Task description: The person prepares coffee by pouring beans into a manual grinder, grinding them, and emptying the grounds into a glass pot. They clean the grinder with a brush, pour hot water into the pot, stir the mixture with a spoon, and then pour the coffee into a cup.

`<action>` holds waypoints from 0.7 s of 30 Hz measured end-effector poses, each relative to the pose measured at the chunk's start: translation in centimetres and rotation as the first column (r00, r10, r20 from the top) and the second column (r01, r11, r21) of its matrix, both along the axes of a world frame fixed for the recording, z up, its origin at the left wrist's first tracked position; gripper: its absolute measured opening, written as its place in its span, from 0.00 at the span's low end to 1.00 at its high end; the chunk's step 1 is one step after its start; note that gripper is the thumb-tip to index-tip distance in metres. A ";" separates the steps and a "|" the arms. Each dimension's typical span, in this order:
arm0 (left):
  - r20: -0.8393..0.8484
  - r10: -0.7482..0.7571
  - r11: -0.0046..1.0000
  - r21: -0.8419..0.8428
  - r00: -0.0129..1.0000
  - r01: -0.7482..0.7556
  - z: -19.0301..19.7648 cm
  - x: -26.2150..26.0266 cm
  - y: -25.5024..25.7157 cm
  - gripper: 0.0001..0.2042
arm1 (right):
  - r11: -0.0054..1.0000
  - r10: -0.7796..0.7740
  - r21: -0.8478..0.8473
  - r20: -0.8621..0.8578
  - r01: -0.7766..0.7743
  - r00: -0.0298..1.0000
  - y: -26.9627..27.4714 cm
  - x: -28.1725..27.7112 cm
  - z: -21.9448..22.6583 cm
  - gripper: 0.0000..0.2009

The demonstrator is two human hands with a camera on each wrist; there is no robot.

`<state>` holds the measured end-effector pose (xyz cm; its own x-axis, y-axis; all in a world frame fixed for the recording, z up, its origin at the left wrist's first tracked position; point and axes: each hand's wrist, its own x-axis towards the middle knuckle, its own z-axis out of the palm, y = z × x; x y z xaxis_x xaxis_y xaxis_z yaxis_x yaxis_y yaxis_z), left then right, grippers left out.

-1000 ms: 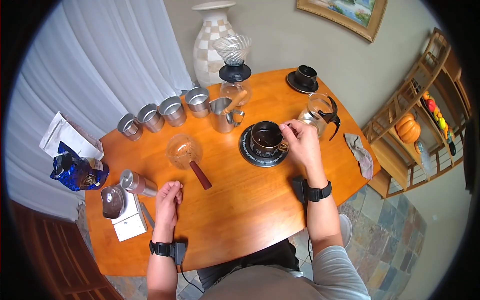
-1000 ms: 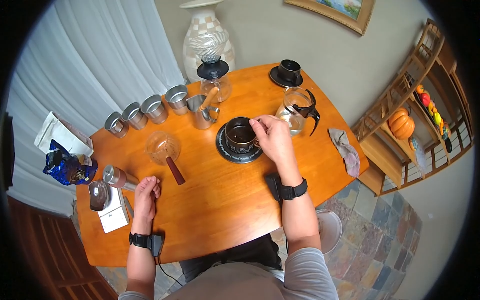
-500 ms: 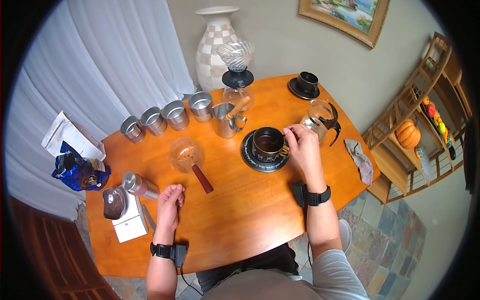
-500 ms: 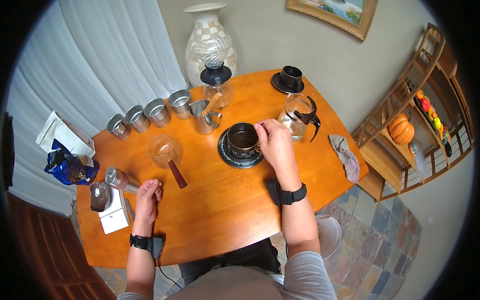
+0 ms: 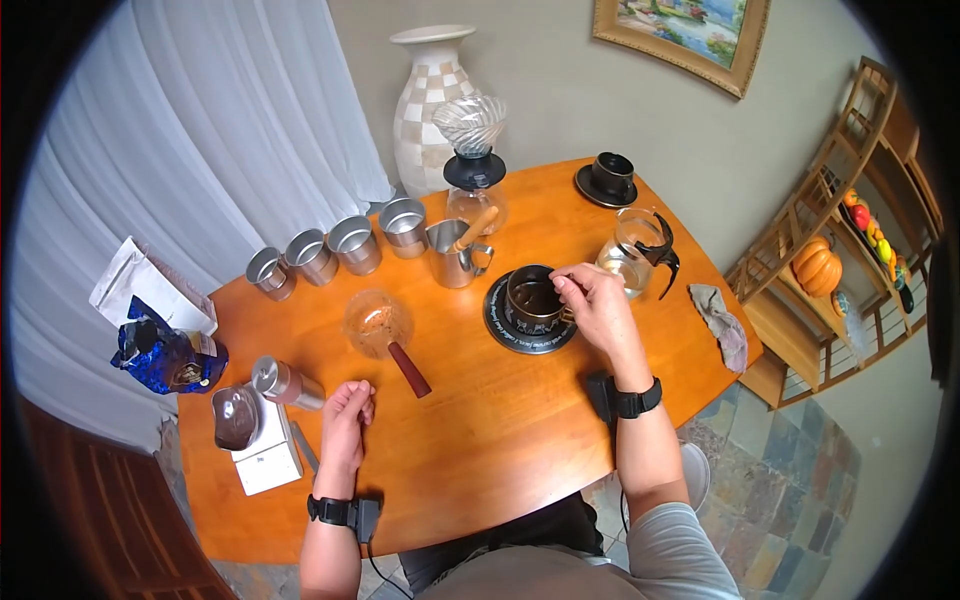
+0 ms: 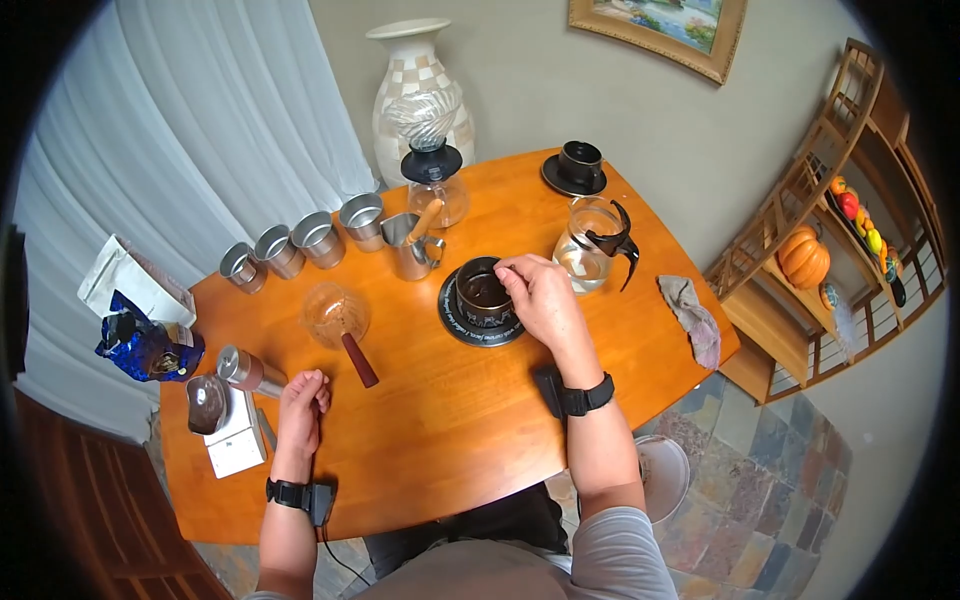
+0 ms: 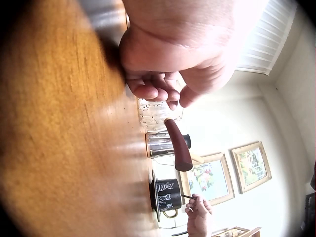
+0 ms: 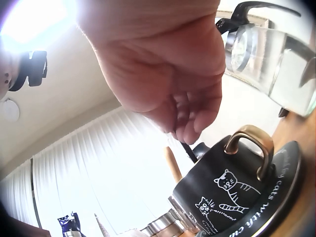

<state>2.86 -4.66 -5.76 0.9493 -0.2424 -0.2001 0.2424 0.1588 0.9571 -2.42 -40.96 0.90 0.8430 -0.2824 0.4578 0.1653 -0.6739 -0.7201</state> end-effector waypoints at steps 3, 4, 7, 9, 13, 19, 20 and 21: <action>0.003 -0.007 1.000 -0.005 1.000 0.007 -0.1 0.0 0.1 0.08 | 0.991 -0.127 0.030 -0.012 0.127 0.992 -0.1 -0.1 0.3 0.07; 0.006 -0.011 1.000 -0.004 1.000 0.011 -0.2 0.1 0.1 0.08 | 0.988 -0.157 0.005 0.002 0.157 0.988 -0.3 -0.1 0.1 0.08; -0.001 -0.012 1.000 -0.020 1.000 0.012 -0.2 0.0 0.1 0.08 | 0.980 -0.194 -0.044 0.030 0.195 0.981 -0.4 0.0 -0.2 0.08; 0.000 -0.010 1.000 -0.018 1.000 0.010 -0.1 0.0 0.1 0.08 | 0.977 -0.200 -0.071 0.045 0.203 0.979 -0.3 0.1 -0.2 0.08; -0.003 -0.013 1.000 -0.018 1.000 0.013 -0.1 0.0 0.1 0.08 | 0.988 -0.129 -0.077 0.046 0.132 0.991 -0.5 0.3 -0.5 0.07; 0.010 -0.010 1.000 -0.003 1.000 0.010 -0.2 0.0 0.1 0.08 | 0.995 0.011 0.102 -0.022 -0.009 1.000 -0.4 0.2 -0.8 0.07; 0.011 -0.010 1.000 -0.004 1.000 0.010 -0.2 0.1 0.1 0.08 | 0.986 0.017 0.169 -0.034 -0.011 0.999 -0.4 0.2 -0.9 0.07; 0.006 -0.012 1.000 -0.002 1.000 0.012 -0.2 0.1 0.1 0.08 | 0.986 0.018 0.168 -0.033 -0.012 0.999 -0.4 0.2 -0.8 0.07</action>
